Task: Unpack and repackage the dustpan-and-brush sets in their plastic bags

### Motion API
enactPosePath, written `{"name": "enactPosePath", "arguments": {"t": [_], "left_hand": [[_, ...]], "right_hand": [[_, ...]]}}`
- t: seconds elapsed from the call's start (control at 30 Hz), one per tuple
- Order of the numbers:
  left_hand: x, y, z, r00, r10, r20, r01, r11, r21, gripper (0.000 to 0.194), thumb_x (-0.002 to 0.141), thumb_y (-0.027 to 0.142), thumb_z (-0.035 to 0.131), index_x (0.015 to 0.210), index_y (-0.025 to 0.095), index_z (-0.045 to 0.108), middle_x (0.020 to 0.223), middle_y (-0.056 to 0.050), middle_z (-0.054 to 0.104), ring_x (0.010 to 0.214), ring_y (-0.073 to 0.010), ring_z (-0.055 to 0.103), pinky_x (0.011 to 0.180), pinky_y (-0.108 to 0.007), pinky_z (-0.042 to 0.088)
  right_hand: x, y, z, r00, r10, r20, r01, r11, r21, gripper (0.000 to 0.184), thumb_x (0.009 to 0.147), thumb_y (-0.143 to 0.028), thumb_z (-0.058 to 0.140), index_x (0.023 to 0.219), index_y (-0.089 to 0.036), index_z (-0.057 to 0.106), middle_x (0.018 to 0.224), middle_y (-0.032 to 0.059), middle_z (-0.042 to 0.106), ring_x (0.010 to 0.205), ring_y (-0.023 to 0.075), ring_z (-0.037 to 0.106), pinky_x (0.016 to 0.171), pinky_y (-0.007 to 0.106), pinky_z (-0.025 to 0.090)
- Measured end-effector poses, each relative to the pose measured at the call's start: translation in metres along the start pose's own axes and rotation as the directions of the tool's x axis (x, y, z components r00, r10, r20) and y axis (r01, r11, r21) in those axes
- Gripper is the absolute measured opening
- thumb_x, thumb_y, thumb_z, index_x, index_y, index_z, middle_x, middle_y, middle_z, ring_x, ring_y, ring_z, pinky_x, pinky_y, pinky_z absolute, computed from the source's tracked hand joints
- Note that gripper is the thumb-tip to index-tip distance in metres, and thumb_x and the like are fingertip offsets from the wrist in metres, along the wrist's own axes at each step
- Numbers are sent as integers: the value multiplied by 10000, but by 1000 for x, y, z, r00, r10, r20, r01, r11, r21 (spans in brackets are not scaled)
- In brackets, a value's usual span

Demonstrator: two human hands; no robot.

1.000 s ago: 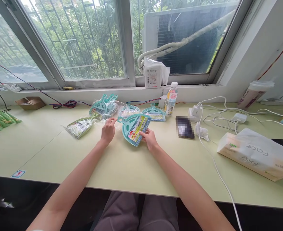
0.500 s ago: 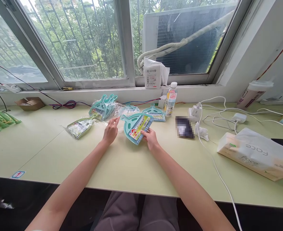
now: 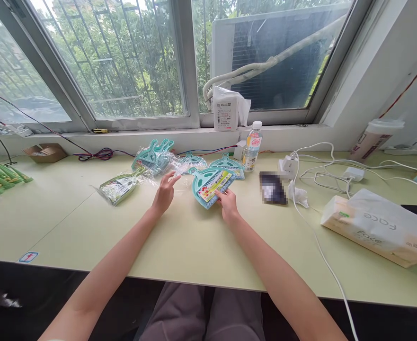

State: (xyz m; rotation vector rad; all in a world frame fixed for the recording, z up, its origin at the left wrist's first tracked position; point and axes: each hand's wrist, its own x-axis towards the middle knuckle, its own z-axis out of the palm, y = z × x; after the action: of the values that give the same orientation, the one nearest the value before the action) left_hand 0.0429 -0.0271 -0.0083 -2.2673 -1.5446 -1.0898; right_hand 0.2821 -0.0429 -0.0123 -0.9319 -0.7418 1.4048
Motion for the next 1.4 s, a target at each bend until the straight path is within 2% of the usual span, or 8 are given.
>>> {"name": "enactPosePath", "arguments": {"t": [0.3, 0.43, 0.83, 1.07, 1.17, 1.23, 1.3, 1.4], "left_hand": [[1, 4, -3, 998, -30, -51, 25, 996, -90, 625, 797, -48, 276, 1349, 232, 358, 1395, -120, 374, 1332, -211, 357, 1014, -413, 447], [1, 7, -5, 999, 37, -28, -40, 990, -134, 594, 810, -25, 301, 1338, 243, 350, 1391, -108, 387, 1323, -200, 374, 1025, -403, 437], [-2, 29, -11, 964, 261, 41, -251, 953, -168, 545, 850, 0, 274, 1335, 240, 345, 1378, -109, 407, 1329, -186, 373, 1065, -422, 405], [-3, 34, -15, 936, 351, 36, -338, 920, -197, 487, 892, 42, 263, 1334, 222, 359, 1402, -131, 388, 1309, -197, 402, 1023, -410, 445], [-4, 40, -15, 917, 395, 48, -381, 906, -185, 472, 912, 95, 313, 1361, 237, 341, 1426, -121, 379, 1332, -208, 372, 1046, -413, 417], [-4, 44, -16, 941, 337, -6, -336, 935, -117, 446, 926, 148, 351, 1359, 250, 354, 1449, -111, 363, 1363, -226, 326, 1098, -456, 341], [-2, 43, -17, 975, 162, -153, -172, 983, -59, 432, 935, 221, 393, 1363, 259, 350, 1485, -105, 312, 1404, -245, 240, 1142, -504, 231], [5, 37, -19, 915, -245, -320, 183, 960, -213, 620, 911, 377, 485, 1443, 277, 183, 1542, -110, 180, 1430, -252, 158, 1147, -501, 202]], "right_hand": [[-5, -4, 8, 986, 51, 156, -39, 996, -80, 187, 726, -139, 677, 905, -179, 643, 960, 51, 721, 827, 182, 697, 739, 305, 602], [-7, 0, 12, 974, 75, 212, -52, 992, -113, 203, 700, -151, 706, 895, -175, 657, 946, 54, 723, 825, 183, 692, 725, 309, 597], [-3, 2, 9, 998, -13, 69, 12, 1000, 6, 273, 661, -192, 746, 913, -194, 639, 974, 40, 706, 882, 177, 676, 790, 314, 578], [-4, 7, 14, 981, -35, 189, 38, 999, -13, 394, 562, -297, 824, 904, -186, 661, 967, 57, 712, 881, 199, 671, 821, 364, 556], [-6, 7, 16, 984, -71, 165, 67, 997, 28, 416, 552, -328, 826, 906, -195, 652, 953, 50, 711, 915, 210, 663, 827, 373, 554], [-7, 4, 16, 988, -90, 127, 83, 995, 61, 410, 562, -326, 819, 907, -198, 641, 951, 48, 708, 937, 214, 657, 837, 375, 555], [-7, 1, 15, 988, -115, 100, 106, 990, 94, 392, 581, -320, 808, 910, -202, 630, 982, 49, 702, 964, 215, 651, 856, 376, 554], [-6, -2, 13, 985, -154, 78, 142, 981, 134, 366, 611, -308, 790, 918, -207, 619, 1040, 47, 688, 1014, 210, 635, 891, 366, 547]]}}
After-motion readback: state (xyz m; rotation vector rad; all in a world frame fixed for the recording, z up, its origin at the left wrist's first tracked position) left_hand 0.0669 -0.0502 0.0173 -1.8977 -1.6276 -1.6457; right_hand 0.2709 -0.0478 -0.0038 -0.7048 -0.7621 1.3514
